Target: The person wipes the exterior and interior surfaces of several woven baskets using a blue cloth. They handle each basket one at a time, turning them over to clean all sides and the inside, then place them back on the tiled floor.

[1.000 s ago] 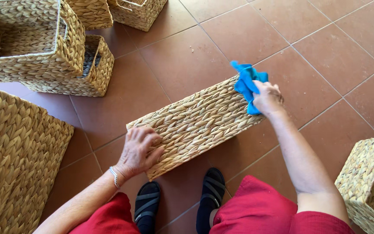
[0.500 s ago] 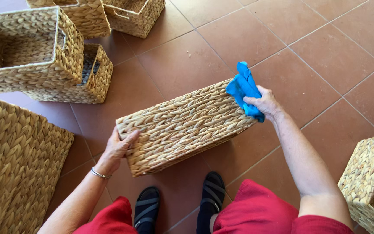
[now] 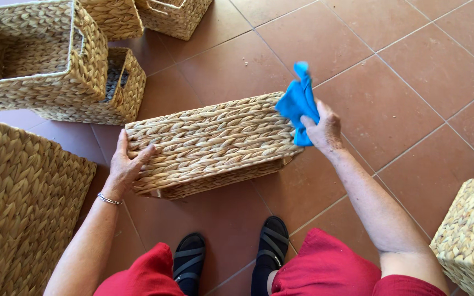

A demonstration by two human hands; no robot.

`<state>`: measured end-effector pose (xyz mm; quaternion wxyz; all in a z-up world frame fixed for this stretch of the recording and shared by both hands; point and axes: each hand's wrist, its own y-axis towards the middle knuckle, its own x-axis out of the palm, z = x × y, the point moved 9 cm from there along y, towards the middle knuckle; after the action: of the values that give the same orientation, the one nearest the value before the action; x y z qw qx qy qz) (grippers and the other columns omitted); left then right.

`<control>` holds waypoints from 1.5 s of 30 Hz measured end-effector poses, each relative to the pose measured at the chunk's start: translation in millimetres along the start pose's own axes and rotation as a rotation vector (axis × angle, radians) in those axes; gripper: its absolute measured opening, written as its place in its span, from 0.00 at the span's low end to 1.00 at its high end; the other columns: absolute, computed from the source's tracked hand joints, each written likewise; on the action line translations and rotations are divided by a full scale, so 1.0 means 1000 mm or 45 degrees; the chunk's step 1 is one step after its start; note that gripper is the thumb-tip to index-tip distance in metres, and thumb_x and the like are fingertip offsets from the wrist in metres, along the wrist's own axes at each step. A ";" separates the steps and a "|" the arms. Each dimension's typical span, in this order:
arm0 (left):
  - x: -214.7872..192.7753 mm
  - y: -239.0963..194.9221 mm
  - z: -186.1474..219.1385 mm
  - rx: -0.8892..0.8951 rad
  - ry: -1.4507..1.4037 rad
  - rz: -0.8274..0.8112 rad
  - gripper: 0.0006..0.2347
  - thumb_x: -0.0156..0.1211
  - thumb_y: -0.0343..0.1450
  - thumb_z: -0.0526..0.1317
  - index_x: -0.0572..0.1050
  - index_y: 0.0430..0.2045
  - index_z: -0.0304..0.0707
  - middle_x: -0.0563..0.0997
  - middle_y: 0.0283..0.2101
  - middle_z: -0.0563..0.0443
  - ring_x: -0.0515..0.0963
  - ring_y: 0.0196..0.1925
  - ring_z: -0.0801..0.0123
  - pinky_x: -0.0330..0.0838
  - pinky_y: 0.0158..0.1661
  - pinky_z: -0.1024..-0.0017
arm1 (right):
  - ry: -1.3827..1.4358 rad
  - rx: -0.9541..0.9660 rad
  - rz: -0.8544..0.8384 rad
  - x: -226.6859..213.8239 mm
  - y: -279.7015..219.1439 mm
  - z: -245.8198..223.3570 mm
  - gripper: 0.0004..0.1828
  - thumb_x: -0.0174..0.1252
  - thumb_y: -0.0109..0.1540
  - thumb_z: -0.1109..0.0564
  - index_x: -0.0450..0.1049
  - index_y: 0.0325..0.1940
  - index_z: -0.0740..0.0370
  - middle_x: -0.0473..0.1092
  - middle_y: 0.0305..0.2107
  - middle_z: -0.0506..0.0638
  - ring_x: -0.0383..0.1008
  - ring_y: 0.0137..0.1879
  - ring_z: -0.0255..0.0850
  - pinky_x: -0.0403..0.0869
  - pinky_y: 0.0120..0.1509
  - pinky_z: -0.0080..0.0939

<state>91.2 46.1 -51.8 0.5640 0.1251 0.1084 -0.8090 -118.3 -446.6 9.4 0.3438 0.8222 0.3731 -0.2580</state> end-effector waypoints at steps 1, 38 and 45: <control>0.002 -0.004 0.000 0.040 -0.083 -0.046 0.43 0.70 0.69 0.43 0.45 0.74 0.37 0.69 0.67 0.41 0.73 0.65 0.63 0.71 0.59 0.69 | -0.073 -0.147 0.097 -0.004 0.002 -0.018 0.30 0.66 0.58 0.61 0.71 0.65 0.60 0.75 0.46 0.59 0.77 0.52 0.56 0.74 0.57 0.54; 0.030 -0.018 -0.002 -0.396 -0.655 -0.161 0.26 0.59 0.72 0.50 0.64 0.65 0.41 0.77 0.58 0.47 0.78 0.57 0.70 0.75 0.55 0.68 | 0.710 0.637 -0.373 0.054 0.037 0.084 0.28 0.67 0.57 0.63 0.72 0.61 0.62 0.76 0.48 0.50 0.78 0.49 0.37 0.78 0.53 0.40; 0.034 -0.012 0.003 0.037 -0.705 -0.155 0.31 0.65 0.71 0.39 0.59 0.70 0.39 0.76 0.60 0.51 0.75 0.58 0.73 0.73 0.58 0.73 | 1.105 0.505 -0.139 0.019 0.033 0.062 0.33 0.62 0.57 0.68 0.69 0.67 0.59 0.75 0.54 0.49 0.78 0.56 0.38 0.78 0.59 0.41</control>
<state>68.1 19.6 -59.9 0.5206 -0.0992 -0.0542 -0.8463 -91.3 -501.8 -30.4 -0.0213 0.8830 0.4682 0.0253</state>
